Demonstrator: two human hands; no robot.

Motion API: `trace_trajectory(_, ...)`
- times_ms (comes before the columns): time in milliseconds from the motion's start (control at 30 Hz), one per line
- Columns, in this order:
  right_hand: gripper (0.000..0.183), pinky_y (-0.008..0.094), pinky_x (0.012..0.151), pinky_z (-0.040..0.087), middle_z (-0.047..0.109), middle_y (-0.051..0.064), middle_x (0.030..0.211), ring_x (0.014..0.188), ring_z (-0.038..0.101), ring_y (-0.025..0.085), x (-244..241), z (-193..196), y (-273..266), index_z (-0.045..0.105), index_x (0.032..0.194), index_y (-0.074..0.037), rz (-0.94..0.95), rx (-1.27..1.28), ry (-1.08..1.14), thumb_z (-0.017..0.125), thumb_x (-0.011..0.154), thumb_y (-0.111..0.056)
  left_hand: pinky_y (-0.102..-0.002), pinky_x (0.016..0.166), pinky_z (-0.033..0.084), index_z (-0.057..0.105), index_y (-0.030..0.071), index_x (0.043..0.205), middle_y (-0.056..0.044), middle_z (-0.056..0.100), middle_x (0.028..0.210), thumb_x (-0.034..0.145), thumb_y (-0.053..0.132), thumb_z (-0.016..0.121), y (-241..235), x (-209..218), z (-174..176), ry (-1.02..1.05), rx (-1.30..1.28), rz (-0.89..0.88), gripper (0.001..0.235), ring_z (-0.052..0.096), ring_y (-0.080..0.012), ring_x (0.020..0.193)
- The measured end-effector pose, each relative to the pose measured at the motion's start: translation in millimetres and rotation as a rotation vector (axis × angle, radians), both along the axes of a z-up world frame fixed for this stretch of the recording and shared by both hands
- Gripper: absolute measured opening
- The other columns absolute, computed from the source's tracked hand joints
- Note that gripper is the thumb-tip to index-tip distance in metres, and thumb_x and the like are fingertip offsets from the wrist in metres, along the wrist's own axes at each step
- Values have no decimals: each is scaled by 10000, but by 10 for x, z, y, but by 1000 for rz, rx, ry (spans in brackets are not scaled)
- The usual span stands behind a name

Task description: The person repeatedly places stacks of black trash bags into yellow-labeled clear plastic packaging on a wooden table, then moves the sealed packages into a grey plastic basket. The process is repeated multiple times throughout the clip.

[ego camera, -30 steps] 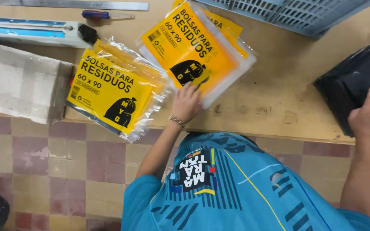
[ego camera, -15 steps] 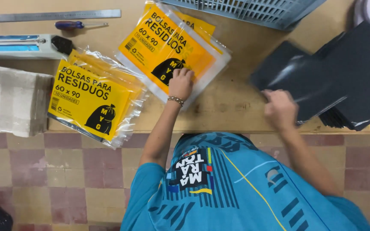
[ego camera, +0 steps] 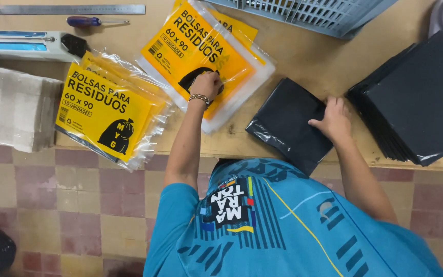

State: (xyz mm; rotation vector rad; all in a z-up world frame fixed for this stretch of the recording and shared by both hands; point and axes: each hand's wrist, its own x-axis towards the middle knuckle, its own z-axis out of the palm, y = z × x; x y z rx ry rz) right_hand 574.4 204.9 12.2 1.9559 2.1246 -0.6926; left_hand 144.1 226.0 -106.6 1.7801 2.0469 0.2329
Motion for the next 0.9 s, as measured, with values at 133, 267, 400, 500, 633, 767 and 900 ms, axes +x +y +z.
trace_trajectory(133, 786, 616, 1027, 423, 530, 328, 1346, 1292, 498, 498, -43, 95, 71, 505, 1371, 55, -132, -278, 76, 814, 805, -395, -472, 852, 570, 736, 180, 941, -101, 716, 965, 877, 277, 649, -55, 54, 388, -113, -73, 79, 145, 686, -344, 973)
trace_trajectory(267, 607, 557, 902, 535, 702, 311, 1096, 1121, 644, 471, 25, 122, -21, 685, 1143, 68, 70, -194, 52, 793, 795, -418, -452, 816, 592, 684, 169, 895, -65, 686, 1054, 879, 289, 658, -129, 241, 732, 71, -124, 35, 124, 663, -332, 1020)
trace_trajectory(400, 508, 566, 904, 522, 703, 293, 1138, 1125, 657, 443, 140, 31, -26, 611, 1237, 4, 99, -287, 78, 678, 899, -369, -524, 866, 569, 627, 193, 1042, -35, 600, 1181, 895, 375, 659, -73, 251, 579, 149, -218, 11, 237, 555, -323, 1172)
trace_trajectory(500, 485, 585, 925, 501, 691, 332, 1149, 1136, 641, 473, 137, 179, -50, 589, 1283, 32, 73, -353, 222, 640, 917, -281, -561, 932, 544, 594, 171, 1135, -53, 548, 1291, 877, 415, 702, -102, 303, 785, 135, -263, -28, 371, 481, -340, 1265)
trace_trajectory(633, 426, 602, 919, 483, 667, 369, 1138, 1138, 602, 521, 248, 213, -92, 610, 1291, 34, 53, -342, 458, 615, 931, -194, -470, 883, 579, 669, 225, 924, 5, 605, 1126, 906, 313, 701, -31, 149, 398, 135, -202, -52, 96, 555, -281, 1169)
trace_trajectory(767, 178, 435, 647, 556, 698, 183, 831, 777, 652, 282, 305, 91, -69, 706, 1103, -16, -107, -316, 760, 662, 945, -85, -435, 849, 603, 727, 162, 904, -62, 691, 997, 914, 209, 686, -55, 85, 506, -28, -101, -17, 64, 666, -302, 1013)
trace_trajectory(900, 78, 326, 496, 536, 633, 86, 707, 625, 628, 174, 33, 132, -81, 678, 990, -69, -289, -237, 1030, 714, 945, -121, -443, 847, 588, 742, 155, 970, -95, 717, 987, 930, 233, 638, -115, 132, 678, -112, -108, 67, 136, 686, -318, 987)
